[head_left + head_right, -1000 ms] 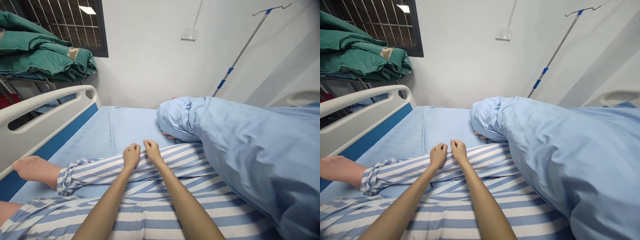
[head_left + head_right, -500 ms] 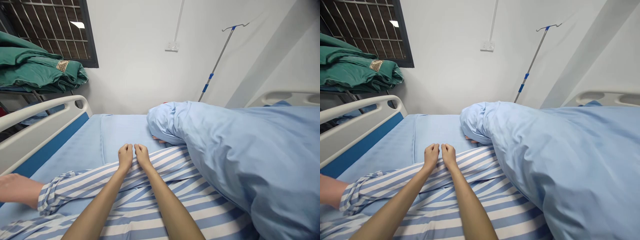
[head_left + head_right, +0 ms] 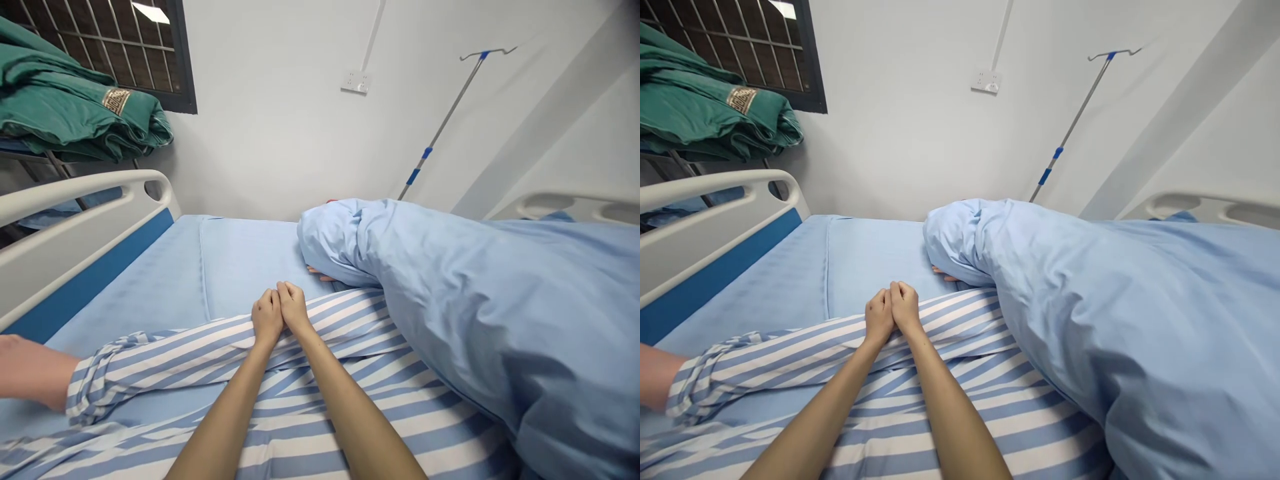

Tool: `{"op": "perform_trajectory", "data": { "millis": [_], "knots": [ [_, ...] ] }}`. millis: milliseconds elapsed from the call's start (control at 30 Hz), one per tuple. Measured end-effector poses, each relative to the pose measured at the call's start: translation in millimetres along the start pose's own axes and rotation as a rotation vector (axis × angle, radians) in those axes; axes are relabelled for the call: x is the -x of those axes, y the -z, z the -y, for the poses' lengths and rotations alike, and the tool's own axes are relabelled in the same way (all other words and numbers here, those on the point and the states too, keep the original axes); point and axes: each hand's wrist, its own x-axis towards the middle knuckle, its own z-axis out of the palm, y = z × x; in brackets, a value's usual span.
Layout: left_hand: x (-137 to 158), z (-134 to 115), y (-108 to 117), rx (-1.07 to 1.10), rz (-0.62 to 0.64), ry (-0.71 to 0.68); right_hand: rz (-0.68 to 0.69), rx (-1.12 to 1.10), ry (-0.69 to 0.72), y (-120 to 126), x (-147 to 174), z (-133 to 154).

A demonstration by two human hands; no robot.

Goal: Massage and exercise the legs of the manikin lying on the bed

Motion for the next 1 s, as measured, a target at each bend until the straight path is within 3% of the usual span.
{"op": "perform_trajectory", "data": {
  "millis": [200,367,500,667,867,1000],
  "knots": [
    [1,-2,1,-0.084,-0.01,0.012,0.064,0.134,-0.009,7,-7,9],
    [2,-2,-1,-0.119,-0.017,-0.005,0.109,0.33,0.179,34,-11,22],
    [3,-3,-2,-0.13,-0.023,-0.014,0.049,0.341,0.133,48,-8,7],
    [4,-4,-3,-0.156,0.008,-0.03,0.004,0.335,0.126,49,-6,-7],
    [0,-11,1,-0.243,0.169,-0.043,-0.012,0.271,0.115,51,-7,-2],
    [-14,-34,1,-0.028,0.186,-0.068,-0.016,0.2,0.084,53,-9,-1]
  ]
}}
